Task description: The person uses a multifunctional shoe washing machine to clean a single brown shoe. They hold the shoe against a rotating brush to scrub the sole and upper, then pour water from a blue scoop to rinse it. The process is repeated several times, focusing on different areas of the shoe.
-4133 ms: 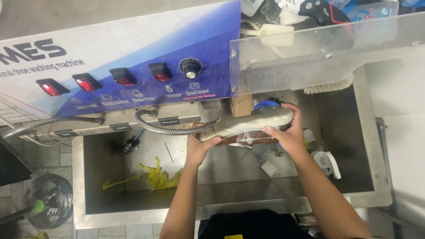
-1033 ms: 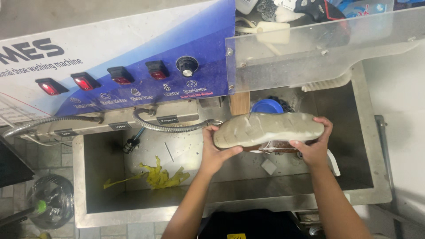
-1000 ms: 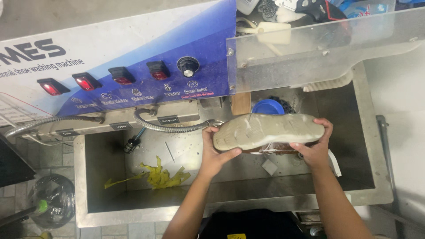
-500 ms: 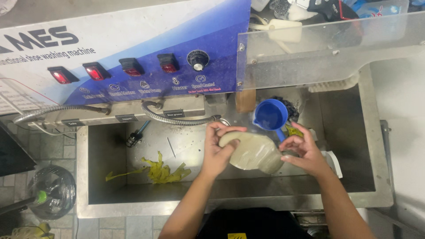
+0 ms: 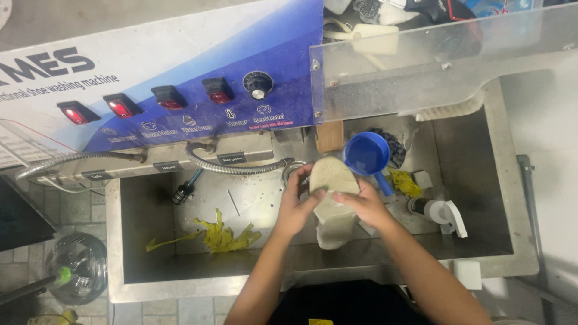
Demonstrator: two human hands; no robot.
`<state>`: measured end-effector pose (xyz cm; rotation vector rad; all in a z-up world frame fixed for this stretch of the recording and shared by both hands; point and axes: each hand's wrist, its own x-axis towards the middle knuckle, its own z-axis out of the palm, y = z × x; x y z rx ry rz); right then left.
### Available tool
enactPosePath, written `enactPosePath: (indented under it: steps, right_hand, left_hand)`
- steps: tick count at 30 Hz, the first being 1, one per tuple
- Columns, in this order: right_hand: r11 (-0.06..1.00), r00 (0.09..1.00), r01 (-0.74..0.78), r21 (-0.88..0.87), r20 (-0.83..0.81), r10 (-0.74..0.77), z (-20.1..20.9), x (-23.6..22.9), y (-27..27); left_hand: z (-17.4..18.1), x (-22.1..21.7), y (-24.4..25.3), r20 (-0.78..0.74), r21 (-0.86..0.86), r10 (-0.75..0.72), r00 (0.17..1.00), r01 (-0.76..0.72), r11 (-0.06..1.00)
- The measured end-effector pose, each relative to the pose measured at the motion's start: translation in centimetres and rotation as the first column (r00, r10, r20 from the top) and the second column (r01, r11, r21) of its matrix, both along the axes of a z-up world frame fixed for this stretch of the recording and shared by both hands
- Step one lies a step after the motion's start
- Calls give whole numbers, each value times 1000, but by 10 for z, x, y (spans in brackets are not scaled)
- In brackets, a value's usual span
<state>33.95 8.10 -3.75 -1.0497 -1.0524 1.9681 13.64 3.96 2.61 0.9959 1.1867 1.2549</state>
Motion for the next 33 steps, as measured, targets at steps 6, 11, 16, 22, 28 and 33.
enactPosePath:
  steps: [6, 11, 16, 22, 28, 33]
  right_hand:
    - [952, 997, 76, -297, 29, -71, -9, -36, 16]
    - [882, 991, 125, -454, 11, -135, -14, -36, 48]
    - [898, 993, 71, -434, -59, -107, -8, -29, 62]
    - [941, 982, 100, -323, -118, -145, -3, -31, 57]
    - [957, 971, 73, -281, -200, -133, -10, -38, 44]
    - [967, 980, 87, -240, -156, -127, -14, -40, 35]
  left_hand:
    - [-25, 4, -11, -224, -218, -1, 975, -49, 975]
    - [-35, 2, 23, -184, -255, 69, 980, -115, 960]
    - [-38, 0, 57, 2, -369, 85, 996, -78, 926]
    - [-40, 0, 57, 9, -328, 86, 996, -78, 942]
    - [-36, -7, 39, -14, -217, 100, 995, -100, 971]
    - [-36, -3, 28, 151, -226, 189, 970, -152, 962]
